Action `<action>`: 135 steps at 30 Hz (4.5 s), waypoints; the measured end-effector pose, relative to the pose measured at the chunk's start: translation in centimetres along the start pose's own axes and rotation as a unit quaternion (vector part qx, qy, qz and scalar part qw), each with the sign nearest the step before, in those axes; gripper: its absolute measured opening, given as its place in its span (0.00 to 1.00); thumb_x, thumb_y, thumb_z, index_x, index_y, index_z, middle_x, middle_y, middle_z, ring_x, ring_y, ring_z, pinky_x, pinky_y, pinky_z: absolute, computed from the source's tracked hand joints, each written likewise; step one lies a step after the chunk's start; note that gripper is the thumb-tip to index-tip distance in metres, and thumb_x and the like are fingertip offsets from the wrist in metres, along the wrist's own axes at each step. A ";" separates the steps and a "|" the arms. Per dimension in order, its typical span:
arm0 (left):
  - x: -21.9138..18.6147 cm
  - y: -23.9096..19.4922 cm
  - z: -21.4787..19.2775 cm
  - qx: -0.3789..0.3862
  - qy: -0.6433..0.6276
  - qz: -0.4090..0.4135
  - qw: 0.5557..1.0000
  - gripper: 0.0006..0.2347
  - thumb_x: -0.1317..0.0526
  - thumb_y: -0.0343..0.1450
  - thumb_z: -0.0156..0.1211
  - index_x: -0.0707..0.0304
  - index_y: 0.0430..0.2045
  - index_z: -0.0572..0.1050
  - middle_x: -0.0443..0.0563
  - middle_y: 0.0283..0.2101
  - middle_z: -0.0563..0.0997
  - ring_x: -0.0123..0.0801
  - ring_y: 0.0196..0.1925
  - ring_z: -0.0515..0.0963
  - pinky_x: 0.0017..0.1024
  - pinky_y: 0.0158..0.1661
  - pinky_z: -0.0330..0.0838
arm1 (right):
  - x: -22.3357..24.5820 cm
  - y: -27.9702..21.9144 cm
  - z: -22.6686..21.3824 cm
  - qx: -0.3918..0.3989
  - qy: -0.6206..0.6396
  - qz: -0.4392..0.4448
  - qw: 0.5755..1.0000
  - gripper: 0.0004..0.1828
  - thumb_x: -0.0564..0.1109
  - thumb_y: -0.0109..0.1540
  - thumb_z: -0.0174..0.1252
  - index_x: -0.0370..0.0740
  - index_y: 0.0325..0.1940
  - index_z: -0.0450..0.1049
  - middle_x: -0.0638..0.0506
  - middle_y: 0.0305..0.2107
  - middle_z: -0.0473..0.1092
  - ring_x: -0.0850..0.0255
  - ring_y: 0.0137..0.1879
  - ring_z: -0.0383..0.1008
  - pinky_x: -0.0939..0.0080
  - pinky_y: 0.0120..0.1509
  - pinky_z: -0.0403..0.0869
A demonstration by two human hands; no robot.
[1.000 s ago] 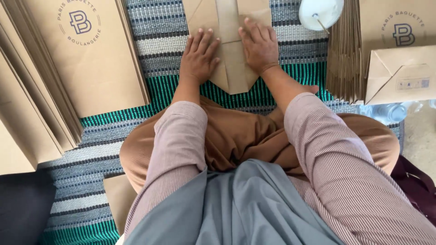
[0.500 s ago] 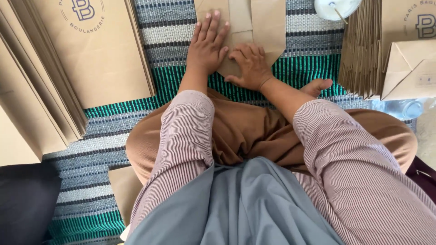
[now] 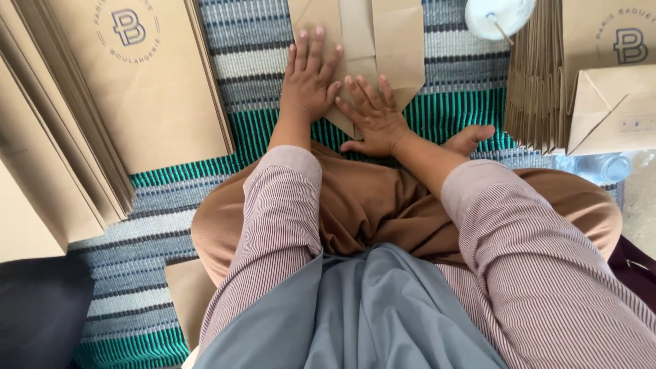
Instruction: The person sits on the floor and assembles a flat brown paper bag by folding the bottom flaps and creasing the edges. They then use a small brush to apply white adhesive to the bag's flaps and press them together to secure the structure.
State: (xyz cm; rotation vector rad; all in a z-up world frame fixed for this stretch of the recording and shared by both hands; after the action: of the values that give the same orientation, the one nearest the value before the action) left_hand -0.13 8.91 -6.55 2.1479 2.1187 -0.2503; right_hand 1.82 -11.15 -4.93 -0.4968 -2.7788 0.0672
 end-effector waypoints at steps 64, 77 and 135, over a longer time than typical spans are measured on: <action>1.6 14.7 -1.1 -0.086 0.029 -0.154 0.984 0.25 0.44 0.70 0.64 0.60 0.55 0.70 0.50 0.53 0.69 0.49 0.52 0.70 0.49 0.44 0.70 | -15.2 14.2 -8.3 -0.033 -0.074 0.240 0.967 0.27 0.60 0.71 0.42 0.52 0.73 0.64 0.43 0.61 0.61 0.38 0.61 0.60 0.34 0.55 0.65; -1.2 0.6 -0.5 -0.033 0.037 -0.112 0.992 0.36 0.35 0.80 0.31 0.64 0.77 0.43 0.58 0.80 0.38 0.46 0.82 0.37 0.46 0.77 0.32 | -8.3 3.0 -4.8 -0.111 -0.002 0.170 0.979 0.46 0.70 0.72 0.31 0.33 0.82 0.42 0.37 0.79 0.38 0.43 0.84 0.33 0.42 0.85 0.37; 5.1 -5.0 -4.4 0.383 0.216 -0.078 0.895 0.53 0.48 0.66 0.75 0.78 0.74 0.39 0.82 0.76 0.40 0.69 0.75 0.53 0.40 0.62 0.68 | -1.2 26.6 -10.4 -0.335 0.239 -0.024 0.911 0.06 0.37 0.69 0.58 0.37 0.46 0.81 0.47 0.40 0.80 0.56 0.44 0.81 0.58 0.48 0.80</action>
State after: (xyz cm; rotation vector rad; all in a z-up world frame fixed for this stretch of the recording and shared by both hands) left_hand -4.93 14.89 -3.05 2.6179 2.7953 -0.8142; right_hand 15.00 13.34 1.91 -0.5088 -2.2611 -0.9201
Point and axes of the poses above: each hand's wrist, its own y-axis towards the middle knuckle, its own z-axis out of the palm, x = y × z, the point moved 3 cm from there along y, towards the middle knuckle
